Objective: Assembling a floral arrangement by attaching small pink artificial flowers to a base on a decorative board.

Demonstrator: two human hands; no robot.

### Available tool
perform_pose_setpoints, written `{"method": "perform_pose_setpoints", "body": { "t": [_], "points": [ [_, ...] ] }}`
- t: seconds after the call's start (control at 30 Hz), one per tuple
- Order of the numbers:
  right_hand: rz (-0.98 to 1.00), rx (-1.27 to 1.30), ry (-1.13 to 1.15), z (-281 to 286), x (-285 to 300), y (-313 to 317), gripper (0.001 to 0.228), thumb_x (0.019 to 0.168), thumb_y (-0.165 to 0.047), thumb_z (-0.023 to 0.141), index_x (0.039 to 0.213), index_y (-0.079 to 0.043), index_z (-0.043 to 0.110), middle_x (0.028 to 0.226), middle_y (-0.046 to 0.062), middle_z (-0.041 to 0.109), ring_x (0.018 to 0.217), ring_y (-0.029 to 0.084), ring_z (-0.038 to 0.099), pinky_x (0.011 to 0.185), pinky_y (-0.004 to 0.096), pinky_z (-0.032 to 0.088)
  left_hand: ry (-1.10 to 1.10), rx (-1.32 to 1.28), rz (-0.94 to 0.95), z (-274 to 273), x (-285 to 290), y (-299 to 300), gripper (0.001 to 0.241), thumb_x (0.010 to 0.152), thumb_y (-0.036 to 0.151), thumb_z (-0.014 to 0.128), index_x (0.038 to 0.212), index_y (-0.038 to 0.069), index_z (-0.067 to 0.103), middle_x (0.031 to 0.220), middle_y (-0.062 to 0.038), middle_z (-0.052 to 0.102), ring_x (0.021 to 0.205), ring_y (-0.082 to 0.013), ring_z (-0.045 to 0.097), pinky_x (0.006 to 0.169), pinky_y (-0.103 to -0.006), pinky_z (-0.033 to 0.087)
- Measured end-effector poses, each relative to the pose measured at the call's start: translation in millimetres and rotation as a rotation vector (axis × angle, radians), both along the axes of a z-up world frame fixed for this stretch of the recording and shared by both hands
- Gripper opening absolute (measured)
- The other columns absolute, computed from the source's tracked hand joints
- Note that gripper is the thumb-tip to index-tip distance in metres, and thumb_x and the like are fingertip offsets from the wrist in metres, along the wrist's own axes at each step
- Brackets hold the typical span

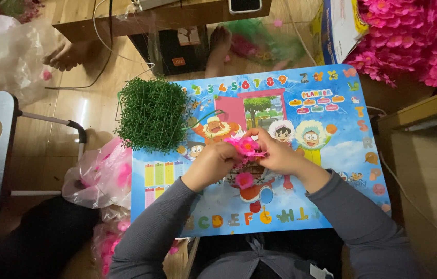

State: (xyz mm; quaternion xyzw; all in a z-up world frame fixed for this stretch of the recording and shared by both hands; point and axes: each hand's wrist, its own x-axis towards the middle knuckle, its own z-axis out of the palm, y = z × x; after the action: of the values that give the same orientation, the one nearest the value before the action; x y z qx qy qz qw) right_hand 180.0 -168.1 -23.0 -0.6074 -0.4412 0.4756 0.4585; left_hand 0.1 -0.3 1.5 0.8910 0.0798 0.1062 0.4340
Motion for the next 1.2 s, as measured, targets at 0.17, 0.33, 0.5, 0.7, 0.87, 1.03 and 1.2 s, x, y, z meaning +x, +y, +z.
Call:
{"method": "perform_pose_setpoints", "body": {
  "t": [0.17,0.33,0.5,0.7,0.87,1.03,1.2],
  "points": [
    [0.005,-0.019,-0.009,-2.7,0.8,0.1,0.058,0.087,0.005,0.065,0.135,-0.013,0.036,0.097,0.017,0.075,0.094,0.027,0.069,0.088,0.037,0.054,0.012,0.045,0.010,0.1,-0.9,-4.2,0.021,0.076,0.001,0.066,0.086,0.015,0.077,0.084,-0.006,0.072,0.087,-0.0325,0.072,0.073,-0.0405,0.059],
    [-0.016,-0.010,0.038,-6.6,0.0,7.9,0.061,0.085,0.007,0.065,0.135,-0.012,0.035,0.100,0.017,0.075,0.093,0.025,0.068,0.089,0.036,0.053,0.002,0.111,0.006,3.1,-0.2,-0.8,0.021,0.075,0.002,0.067,0.088,0.016,0.076,0.086,-0.004,0.072,0.087,-0.0317,0.072,0.072,-0.0398,0.059],
    [-0.134,0.020,0.056,-42.4,12.6,8.5,0.049,0.084,0.008,0.066,0.129,-0.006,0.052,0.110,0.015,0.076,0.104,0.024,0.068,0.093,0.039,0.053,-0.221,0.093,0.095,32.0,-6.9,8.7,0.063,0.069,0.017,0.088,0.129,0.023,0.067,0.120,-0.011,0.057,0.100,-0.0355,0.068,0.080,-0.0449,0.059],
    [-0.183,0.099,0.274,-15.1,-1.5,16.2,0.058,0.079,0.012,0.073,0.130,-0.009,0.055,0.113,0.013,0.074,0.107,0.023,0.068,0.095,0.040,0.053,-0.523,0.285,0.073,3.2,8.4,21.3,0.034,0.081,0.012,0.076,0.113,0.025,0.076,0.118,-0.012,0.062,0.105,-0.0381,0.067,0.090,-0.0477,0.055],
    [-0.311,0.089,0.489,-36.4,-10.6,13.4,0.065,0.075,0.007,0.081,0.134,-0.001,0.053,0.114,0.016,0.071,0.102,0.026,0.070,0.088,0.041,0.059,-0.345,0.283,0.049,-19.4,12.7,7.9,0.034,0.086,0.012,0.071,0.118,0.022,0.072,0.128,-0.017,0.062,0.111,-0.0417,0.066,0.091,-0.0513,0.054],
    [-0.347,0.030,0.352,-7.9,-18.2,17.4,0.063,0.073,0.005,0.086,0.127,-0.003,0.055,0.107,0.013,0.075,0.097,0.020,0.071,0.085,0.033,0.060,-0.157,-0.012,0.115,-18.9,10.7,7.4,0.041,0.084,0.018,0.076,0.124,0.021,0.067,0.135,-0.018,0.059,0.122,-0.0444,0.060,0.099,-0.0543,0.050],
    [-0.284,0.097,0.231,-7.5,-19.4,16.2,0.055,0.080,0.003,0.081,0.127,-0.005,0.054,0.107,0.013,0.076,0.097,0.015,0.068,0.089,0.035,0.060,0.256,-0.179,0.242,-31.9,12.2,12.9,0.047,0.082,0.035,0.080,0.125,0.036,0.060,0.115,-0.003,0.073,0.116,-0.0296,0.067,0.097,-0.0469,0.053]
  ]
}}
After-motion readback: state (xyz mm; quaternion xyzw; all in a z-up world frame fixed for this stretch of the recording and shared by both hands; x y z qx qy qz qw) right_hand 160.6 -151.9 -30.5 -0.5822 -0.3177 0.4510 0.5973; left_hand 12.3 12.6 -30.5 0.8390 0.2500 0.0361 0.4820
